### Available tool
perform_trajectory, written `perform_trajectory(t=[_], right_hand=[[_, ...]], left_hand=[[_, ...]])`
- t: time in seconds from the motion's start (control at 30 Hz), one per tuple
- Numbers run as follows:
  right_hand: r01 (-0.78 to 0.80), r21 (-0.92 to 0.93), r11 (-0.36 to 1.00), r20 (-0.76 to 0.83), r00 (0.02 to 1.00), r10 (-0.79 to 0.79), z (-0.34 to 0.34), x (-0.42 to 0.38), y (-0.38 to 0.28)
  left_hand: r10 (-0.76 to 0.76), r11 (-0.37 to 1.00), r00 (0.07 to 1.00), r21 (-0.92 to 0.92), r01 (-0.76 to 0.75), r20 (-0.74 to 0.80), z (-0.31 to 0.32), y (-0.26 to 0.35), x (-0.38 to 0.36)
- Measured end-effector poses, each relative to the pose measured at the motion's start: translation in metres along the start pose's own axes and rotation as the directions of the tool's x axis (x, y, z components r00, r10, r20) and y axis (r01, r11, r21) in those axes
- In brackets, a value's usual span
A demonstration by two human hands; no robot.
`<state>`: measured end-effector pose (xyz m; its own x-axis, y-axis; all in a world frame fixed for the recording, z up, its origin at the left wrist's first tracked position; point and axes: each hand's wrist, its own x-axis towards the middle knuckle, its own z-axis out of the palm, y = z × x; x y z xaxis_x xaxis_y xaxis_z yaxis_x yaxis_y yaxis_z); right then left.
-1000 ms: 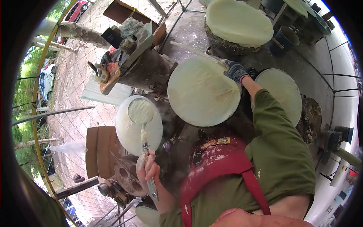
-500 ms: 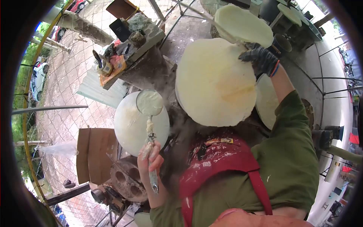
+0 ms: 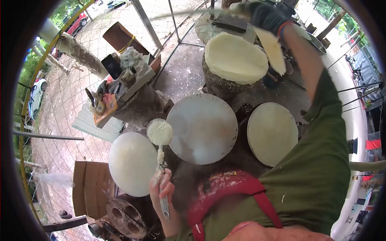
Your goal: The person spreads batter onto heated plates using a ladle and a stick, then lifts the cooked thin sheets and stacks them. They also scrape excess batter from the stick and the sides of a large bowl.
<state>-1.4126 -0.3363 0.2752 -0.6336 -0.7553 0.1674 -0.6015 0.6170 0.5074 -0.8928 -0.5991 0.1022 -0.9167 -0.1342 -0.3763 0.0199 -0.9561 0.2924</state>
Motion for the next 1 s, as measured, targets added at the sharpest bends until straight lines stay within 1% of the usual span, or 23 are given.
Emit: perform_trajectory(t=[0.03,0.07,0.1,0.17,0.2,0.3,0.33,0.4,0.47,0.57,0.67,0.77,0.8,0.9,0.93,0.97,1.0], right_hand=[[0.057,-0.081,0.995,-0.119,0.991,-0.066,0.021,0.006,-0.006],[0.128,0.113,0.985,-0.320,0.944,-0.085,0.050,0.001,-0.020],[0.263,0.259,0.929,-0.507,0.856,-0.101,0.079,-0.003,-0.035],[0.065,0.163,0.984,-0.302,0.953,-0.013,0.117,-0.005,-0.071],[0.039,0.184,0.982,-0.291,0.956,0.017,0.140,-0.006,-0.084],[-0.016,0.220,0.975,-0.212,0.975,0.064,0.196,-0.016,-0.120],[-0.058,0.213,0.975,-0.158,0.983,0.093,0.206,-0.020,-0.132],[-0.088,0.288,0.953,-0.112,0.986,0.125,0.228,-0.030,-0.150],[-0.114,0.349,0.930,-0.057,0.988,0.143,0.233,-0.040,-0.157],[-0.168,0.404,0.899,0.005,0.983,0.181,0.231,-0.049,-0.157],[-0.161,0.505,0.848,0.018,0.984,0.176,0.233,-0.048,-0.155],[-0.053,0.538,0.841,-0.186,0.966,0.180,0.245,-0.054,-0.162],[-0.112,0.577,0.809,-0.132,0.965,0.228,0.224,-0.065,-0.163],[-0.123,0.782,0.611,-0.137,0.922,0.361,0.222,-0.112,-0.182],[-0.283,0.789,0.546,0.101,0.935,0.339,0.196,-0.138,-0.184],[-0.260,0.859,0.441,0.092,0.925,0.368,0.205,-0.162,-0.196],[-0.232,0.915,0.330,0.087,0.912,0.400,0.220,-0.188,-0.208]], left_hand=[[0.013,1.000,0.999,0.017,-0.012,-0.031,0.005,-0.006,0.004],[0.028,0.999,0.998,0.035,-0.026,-0.064,0.011,-0.011,0.008],[0.047,0.998,0.994,0.055,-0.042,-0.097,0.015,-0.017,0.012],[0.031,0.999,0.995,0.028,-0.028,-0.090,0.018,-0.023,0.016],[0.023,1.000,0.996,0.015,-0.022,-0.085,0.020,-0.026,0.019],[0.031,0.986,0.989,0.164,-0.007,-0.142,0.034,-0.037,0.023],[0.018,0.989,0.992,0.150,0.001,-0.125,0.033,-0.040,0.025],[0.023,0.991,0.990,0.136,-0.004,-0.142,0.039,-0.042,0.028],[0.018,0.994,0.987,0.107,0.000,-0.162,0.041,-0.048,0.029],[-0.008,0.993,0.992,0.118,0.024,-0.130,0.043,-0.054,0.036],[-0.010,0.984,0.995,0.178,0.028,-0.104,0.050,-0.065,0.047],[-0.005,0.927,0.991,0.370,0.053,-0.131,0.052,-0.076,0.064],[-0.025,0.902,0.991,0.425,0.079,-0.130,0.051,-0.079,0.070],[-0.092,0.832,0.989,0.537,0.139,-0.113,0.038,-0.092,0.099],[-0.080,0.776,0.986,0.611,0.155,-0.149,0.041,-0.102,0.110],[-0.065,0.715,0.983,0.680,0.164,-0.169,0.046,-0.113,0.127],[-0.098,0.678,0.986,0.716,0.164,-0.133,0.034,-0.123,0.146]])
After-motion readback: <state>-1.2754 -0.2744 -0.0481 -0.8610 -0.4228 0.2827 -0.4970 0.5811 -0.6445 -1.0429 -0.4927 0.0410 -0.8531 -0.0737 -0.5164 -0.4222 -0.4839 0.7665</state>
